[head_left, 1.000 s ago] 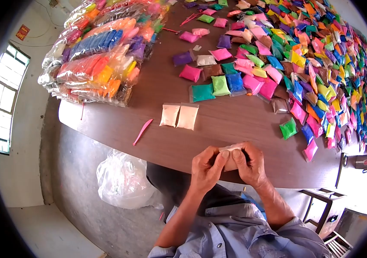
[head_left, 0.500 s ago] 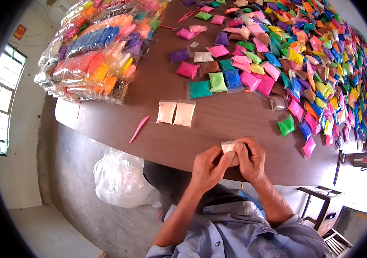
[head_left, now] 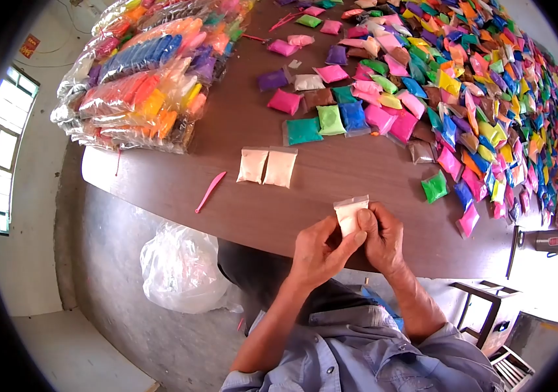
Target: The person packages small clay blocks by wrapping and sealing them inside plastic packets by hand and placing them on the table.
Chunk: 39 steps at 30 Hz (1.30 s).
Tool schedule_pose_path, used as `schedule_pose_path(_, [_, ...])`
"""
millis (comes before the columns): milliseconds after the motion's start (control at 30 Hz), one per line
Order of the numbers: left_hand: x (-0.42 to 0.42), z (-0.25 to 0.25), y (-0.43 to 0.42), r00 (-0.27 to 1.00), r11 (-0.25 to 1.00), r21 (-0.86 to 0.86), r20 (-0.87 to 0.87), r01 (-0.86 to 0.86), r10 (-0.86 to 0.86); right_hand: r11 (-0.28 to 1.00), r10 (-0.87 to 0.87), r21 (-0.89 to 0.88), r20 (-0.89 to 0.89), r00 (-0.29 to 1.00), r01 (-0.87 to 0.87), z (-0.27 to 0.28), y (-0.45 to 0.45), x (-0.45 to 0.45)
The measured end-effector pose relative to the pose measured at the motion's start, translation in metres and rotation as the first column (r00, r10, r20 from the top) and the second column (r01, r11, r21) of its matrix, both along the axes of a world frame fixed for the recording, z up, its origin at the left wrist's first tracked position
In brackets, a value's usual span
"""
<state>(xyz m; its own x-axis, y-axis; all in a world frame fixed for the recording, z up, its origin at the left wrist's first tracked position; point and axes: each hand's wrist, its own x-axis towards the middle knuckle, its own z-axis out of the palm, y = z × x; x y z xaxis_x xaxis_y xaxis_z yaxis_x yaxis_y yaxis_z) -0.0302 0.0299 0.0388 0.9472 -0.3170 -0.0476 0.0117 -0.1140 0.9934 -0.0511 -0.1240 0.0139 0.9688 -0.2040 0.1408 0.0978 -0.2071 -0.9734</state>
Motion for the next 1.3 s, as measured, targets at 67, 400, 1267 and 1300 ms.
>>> schedule_pose_path(67, [0.001,-0.003,-0.001,0.999,0.999,0.027,0.048,-0.023,0.022,1.0,-0.018,0.014,0.003,1.0,0.018,0.008,0.003,0.001])
schedule_pose_path(400, [0.003,-0.007,0.008,0.998,0.997,0.074,0.046,0.026,-0.03,0.999,0.041,0.02,-0.02,0.999,-0.041,0.002,0.0,-0.001])
schedule_pose_path(1267, [0.008,-0.021,0.012,0.988,0.999,-0.025,0.149,-0.036,0.04,0.995,0.018,-0.099,-0.005,1.0,-0.018,0.009,0.004,0.002])
schedule_pose_path(1300, [0.007,-0.02,0.013,0.988,0.999,-0.028,0.147,-0.037,0.041,0.995,0.018,-0.103,-0.006,1.0,-0.019,0.01,0.005,0.002])
